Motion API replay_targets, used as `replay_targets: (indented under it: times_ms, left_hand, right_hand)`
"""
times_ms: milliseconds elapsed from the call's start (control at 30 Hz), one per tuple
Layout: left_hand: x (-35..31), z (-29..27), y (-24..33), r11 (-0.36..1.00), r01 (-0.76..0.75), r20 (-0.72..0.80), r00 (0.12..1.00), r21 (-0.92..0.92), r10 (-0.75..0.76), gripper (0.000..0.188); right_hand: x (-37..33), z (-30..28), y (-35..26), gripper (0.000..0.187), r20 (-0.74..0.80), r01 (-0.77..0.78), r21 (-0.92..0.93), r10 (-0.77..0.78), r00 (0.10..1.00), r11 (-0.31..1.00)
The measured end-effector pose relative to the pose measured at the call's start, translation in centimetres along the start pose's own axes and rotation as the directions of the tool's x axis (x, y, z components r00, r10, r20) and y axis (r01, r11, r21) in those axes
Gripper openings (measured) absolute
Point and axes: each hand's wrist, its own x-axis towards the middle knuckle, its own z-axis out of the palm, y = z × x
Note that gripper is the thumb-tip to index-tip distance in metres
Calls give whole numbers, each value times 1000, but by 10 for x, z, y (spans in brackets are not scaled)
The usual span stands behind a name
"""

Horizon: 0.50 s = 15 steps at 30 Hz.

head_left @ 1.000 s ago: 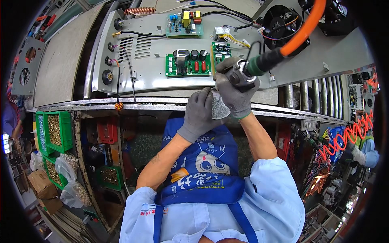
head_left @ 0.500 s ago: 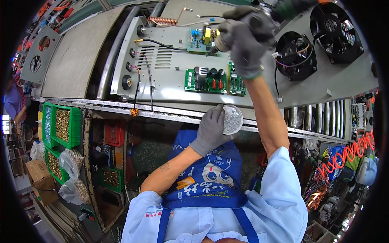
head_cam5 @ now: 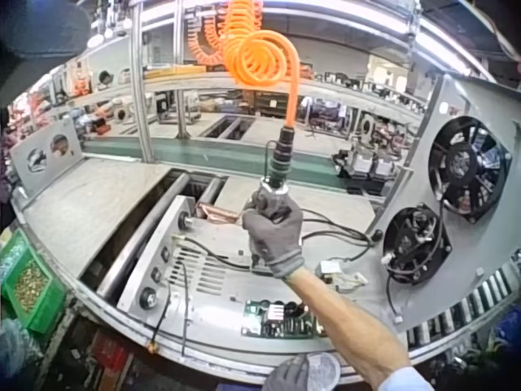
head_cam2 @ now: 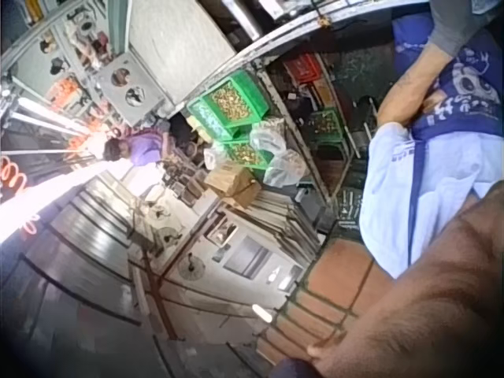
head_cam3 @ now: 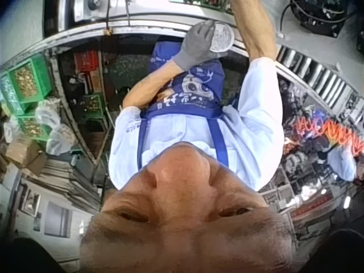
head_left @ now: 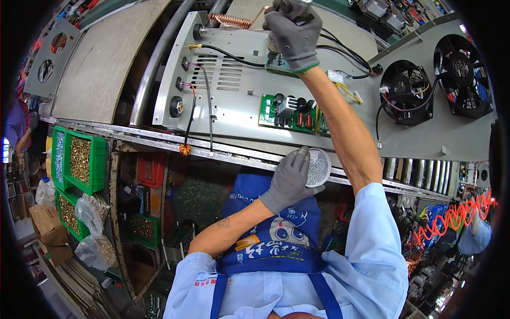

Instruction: Assembling and wiring electronic components into an inverter unit housing on an assembly line.

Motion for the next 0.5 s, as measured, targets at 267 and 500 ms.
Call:
replay_targets:
  times_ms: [267, 500]
  left_hand:
    - [0, 1, 0, 1000, -10, -4, 1000, 27, 10, 95]
    - [-1, 2, -2, 992, -73, -41, 996, 99, 78, 92]
  right_hand:
    - [3, 11, 6, 10, -11, 57, -147, -59, 998, 987]
    - [5, 14, 8, 12, -81, 11, -68, -16, 997, 998]
